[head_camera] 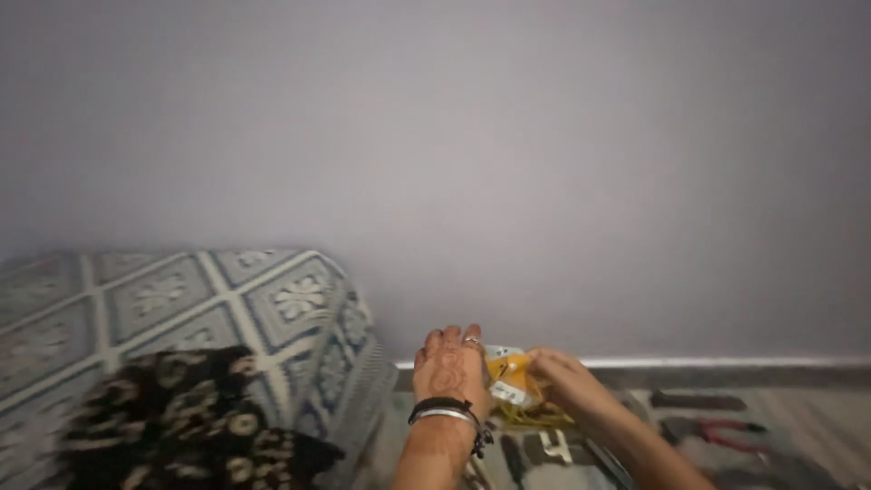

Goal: The person repeatedly picks up various small objects from the floor, wipes each with a dark patterned cloth, and places them on a patterned cushion. Items handled include a roll of tape, a metal strainer, a circular saw blade, a white plastic socket, a teacup, a padlock, and a small yellow container.

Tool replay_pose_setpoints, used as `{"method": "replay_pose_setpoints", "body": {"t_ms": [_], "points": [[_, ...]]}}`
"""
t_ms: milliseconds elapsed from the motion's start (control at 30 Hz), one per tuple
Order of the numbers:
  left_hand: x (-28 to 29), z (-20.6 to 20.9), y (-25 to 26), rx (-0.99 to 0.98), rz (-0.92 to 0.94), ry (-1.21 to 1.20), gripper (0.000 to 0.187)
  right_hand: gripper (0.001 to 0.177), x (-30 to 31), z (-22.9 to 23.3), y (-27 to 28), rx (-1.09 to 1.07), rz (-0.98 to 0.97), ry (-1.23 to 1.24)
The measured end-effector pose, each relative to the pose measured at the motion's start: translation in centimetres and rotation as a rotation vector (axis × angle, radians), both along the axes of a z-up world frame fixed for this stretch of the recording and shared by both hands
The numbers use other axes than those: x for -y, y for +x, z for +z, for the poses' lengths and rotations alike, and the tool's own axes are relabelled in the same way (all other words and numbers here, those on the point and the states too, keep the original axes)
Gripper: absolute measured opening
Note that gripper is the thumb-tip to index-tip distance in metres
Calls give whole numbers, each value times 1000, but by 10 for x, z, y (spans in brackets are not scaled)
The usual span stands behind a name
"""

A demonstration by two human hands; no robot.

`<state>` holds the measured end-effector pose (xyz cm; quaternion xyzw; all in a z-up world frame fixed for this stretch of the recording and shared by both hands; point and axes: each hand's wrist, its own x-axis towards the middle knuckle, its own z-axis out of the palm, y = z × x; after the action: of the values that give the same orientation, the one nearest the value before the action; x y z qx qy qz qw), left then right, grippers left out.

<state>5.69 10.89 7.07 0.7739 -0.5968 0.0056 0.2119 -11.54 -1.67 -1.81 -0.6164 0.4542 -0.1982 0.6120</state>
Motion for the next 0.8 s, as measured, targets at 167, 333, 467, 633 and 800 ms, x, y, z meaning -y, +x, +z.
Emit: {"method": "replay_pose_setpoints", "body": {"t_ms": [167, 333, 467, 633, 800], "points": [[-69, 57, 60, 87, 94, -131, 67, 34, -43, 62, 56, 340, -34, 125], [-151, 98, 144, 181, 327, -133, 57, 26, -78, 95, 112, 602, 41, 265], [-197, 109, 196, 138, 707, 2, 60, 29, -110, 125, 161, 613, 91, 374], [-214, 61, 261, -236, 1007, 268, 60, 31, -150, 148, 216, 677, 175, 522], [-207, 15, 289, -515, 521, -460, 46, 30, -171, 130, 263, 683, 109, 661]]}}
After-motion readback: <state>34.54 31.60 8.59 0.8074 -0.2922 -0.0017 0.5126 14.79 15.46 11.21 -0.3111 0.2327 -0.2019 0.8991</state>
